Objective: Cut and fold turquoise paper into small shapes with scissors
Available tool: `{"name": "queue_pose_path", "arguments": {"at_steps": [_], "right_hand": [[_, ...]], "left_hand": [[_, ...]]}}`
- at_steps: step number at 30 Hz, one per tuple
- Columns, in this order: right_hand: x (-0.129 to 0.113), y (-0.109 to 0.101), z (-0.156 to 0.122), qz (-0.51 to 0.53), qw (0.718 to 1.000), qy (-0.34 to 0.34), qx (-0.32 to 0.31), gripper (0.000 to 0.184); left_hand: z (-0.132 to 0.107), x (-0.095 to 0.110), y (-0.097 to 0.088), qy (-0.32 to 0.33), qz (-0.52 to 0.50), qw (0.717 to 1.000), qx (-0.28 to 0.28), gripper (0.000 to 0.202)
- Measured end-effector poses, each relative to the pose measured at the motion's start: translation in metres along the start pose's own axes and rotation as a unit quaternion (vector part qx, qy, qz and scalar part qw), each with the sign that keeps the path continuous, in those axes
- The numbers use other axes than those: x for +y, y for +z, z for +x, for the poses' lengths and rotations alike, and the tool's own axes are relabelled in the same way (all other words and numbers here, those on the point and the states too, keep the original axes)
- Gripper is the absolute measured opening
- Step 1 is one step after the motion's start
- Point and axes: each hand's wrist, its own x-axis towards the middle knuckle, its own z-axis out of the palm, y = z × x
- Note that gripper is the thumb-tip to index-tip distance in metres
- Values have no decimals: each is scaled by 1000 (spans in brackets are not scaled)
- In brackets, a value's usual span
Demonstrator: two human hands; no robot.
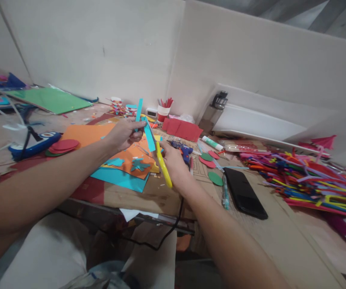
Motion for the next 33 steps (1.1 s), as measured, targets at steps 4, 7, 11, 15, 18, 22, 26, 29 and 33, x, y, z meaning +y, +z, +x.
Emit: {"name": "queue_pose_path", "arguments": {"at_steps": [4,7,11,15,18,22,26,29,33], "right_hand": [[-1,-1,-1,-7,1000,-7,-6,28],[1,-2,0,-18,1000,-10,-10,25],[5,-1,2,-17,1000,-9,-5,19],[5,3,2,16,1000,23,-5,20],[1,4,0,14,999,38,-1,23],[-3,4,-2,-3,999,39,10,22],[-5,5,-3,2,999,44,12,15],[-4,6,-2,34,996,80,16,12],[5,1,6,38,995,83,41,17]], "left_hand": [[0,-1,0,-4,-3,1000,2,21],[1,-2,0,-7,-2,1000,-3,18],[1,-3,0,-3,-1,1000,-6,19],[1,-3,1,1,-5,1000,-11,19],[0,-3,1,0,-7,1000,-9,19],[0,-3,1,-2,-10,1000,-11,20],[2,-4,-1,-6,-5,1000,-10,21],[3,-4,-4,0,-1,1000,-7,20],[5,-1,-8,17,4,999,29,19]]}}
